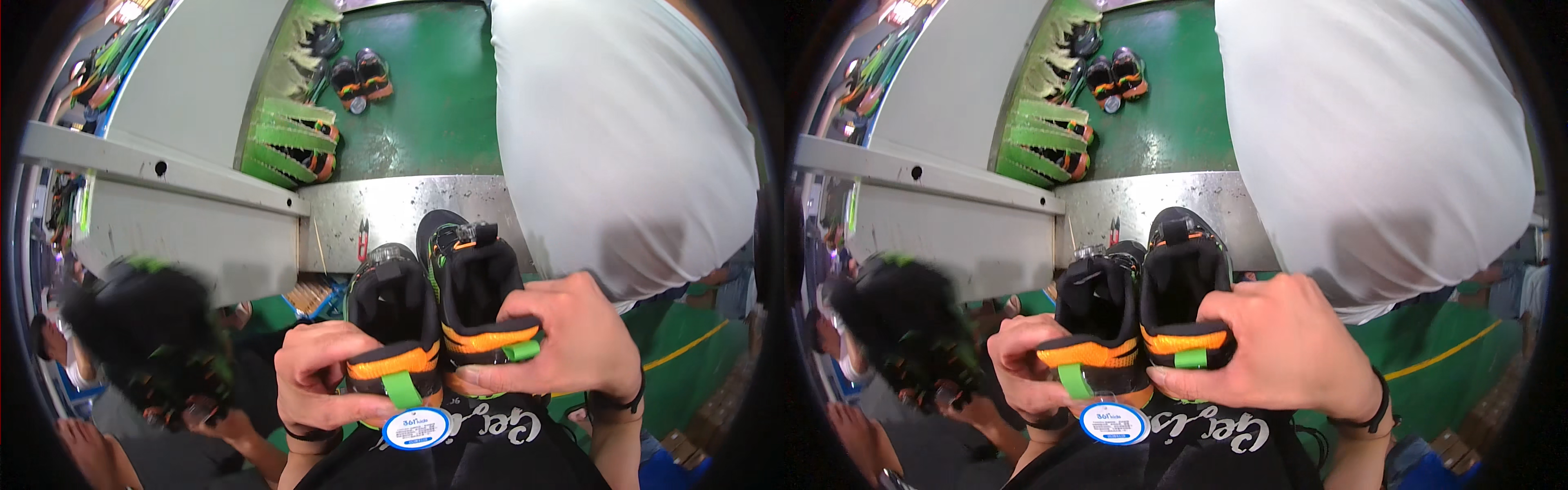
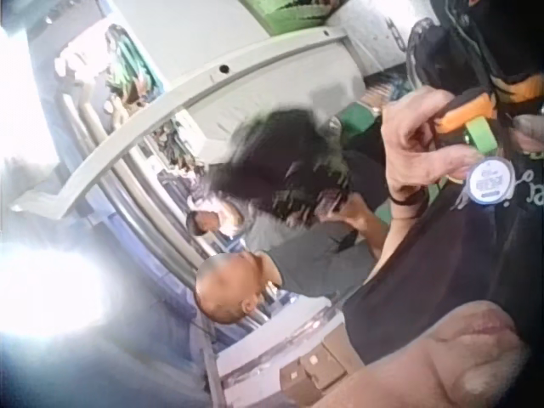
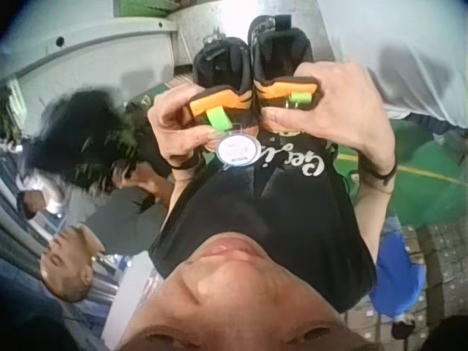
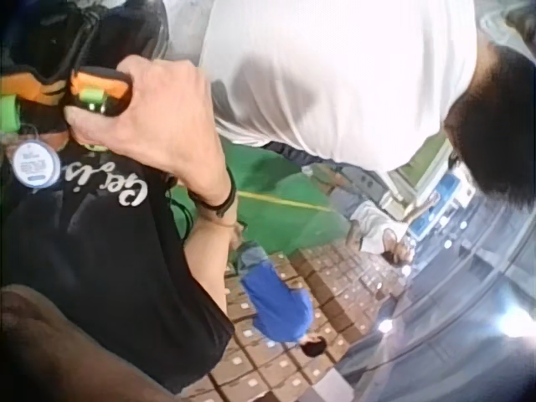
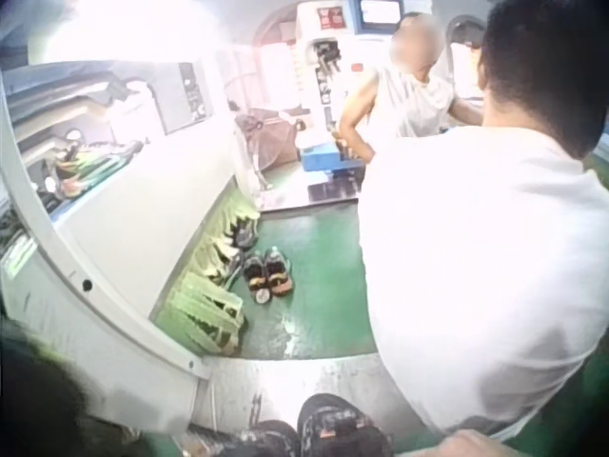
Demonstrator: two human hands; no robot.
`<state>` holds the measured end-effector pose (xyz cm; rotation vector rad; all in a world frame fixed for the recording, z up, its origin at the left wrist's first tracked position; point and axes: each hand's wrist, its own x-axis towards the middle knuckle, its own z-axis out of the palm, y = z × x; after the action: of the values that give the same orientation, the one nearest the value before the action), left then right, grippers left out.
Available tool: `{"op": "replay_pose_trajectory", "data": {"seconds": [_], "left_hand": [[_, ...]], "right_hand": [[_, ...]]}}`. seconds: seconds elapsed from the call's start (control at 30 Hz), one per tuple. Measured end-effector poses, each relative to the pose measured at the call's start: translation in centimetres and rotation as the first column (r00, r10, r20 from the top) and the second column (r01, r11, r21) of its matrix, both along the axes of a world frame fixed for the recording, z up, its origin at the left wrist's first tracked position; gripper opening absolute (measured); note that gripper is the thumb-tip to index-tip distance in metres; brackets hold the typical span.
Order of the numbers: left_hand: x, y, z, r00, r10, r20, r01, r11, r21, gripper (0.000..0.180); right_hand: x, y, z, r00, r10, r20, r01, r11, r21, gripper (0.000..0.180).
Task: Inspecting and organizing finished shoes on a production line.
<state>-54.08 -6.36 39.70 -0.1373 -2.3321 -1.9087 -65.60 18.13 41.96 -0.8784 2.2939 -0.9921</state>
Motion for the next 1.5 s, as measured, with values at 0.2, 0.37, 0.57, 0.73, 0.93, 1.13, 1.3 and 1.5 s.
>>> {"op": "replay_pose_trajectory", "data": {"seconds": [0.2,0.37,0.57,0.73,0.93,1.13,1.3,1.5], "left_hand": [[3.4,7.8,-2.2,0.965,-0.138,0.222,0.186,0.96,-0.209,0.039],[5.7,13.8,-6.5,0.882,-0.339,0.328,0.387,0.917,-0.095,0.041],[13.0,15.7,-8.9,0.728,-0.609,0.315,0.63,0.775,0.041,0.042],[17.7,18.5,-8.1,0.687,-0.673,0.273,0.711,0.701,-0.059,0.04],[20.4,24.8,-10.5,0.677,-0.706,0.207,0.718,0.696,0.027,0.04],[12.1,10.1,-14.9,0.95,0.279,-0.141,-0.312,0.807,-0.502,0.03],[2.3,-1.9,-20.8,0.905,0.404,-0.136,-0.25,0.243,-0.937,0.037],[-5.6,-4.2,-28.9,0.958,0.282,-0.051,-0.142,0.31,-0.94,0.05]], "right_hand": [[3.2,7.4,-6.3,0.946,0.143,0.29,-0.143,0.989,-0.019,0.045],[8.2,16.0,-11.5,0.319,0.04,0.947,-0.144,0.99,0.007,0.065],[21.9,16.1,-13.9,-0.001,-0.157,0.988,-0.092,0.984,0.156,0.059],[26.0,16.3,-14.4,-0.08,-0.263,0.961,-0.15,0.957,0.249,0.046],[29.0,23.0,-16.1,0.341,-0.269,0.901,-0.414,0.818,0.401,0.031],[32.3,29.8,-16.9,-0.078,-0.478,0.875,0.531,0.723,0.442,0.036],[35.9,27.2,-17.4,0.266,-0.766,0.585,0.632,0.597,0.494,0.026],[36.9,23.8,-13.6,0.005,-0.76,0.65,0.704,0.464,0.537,0.031]]}}
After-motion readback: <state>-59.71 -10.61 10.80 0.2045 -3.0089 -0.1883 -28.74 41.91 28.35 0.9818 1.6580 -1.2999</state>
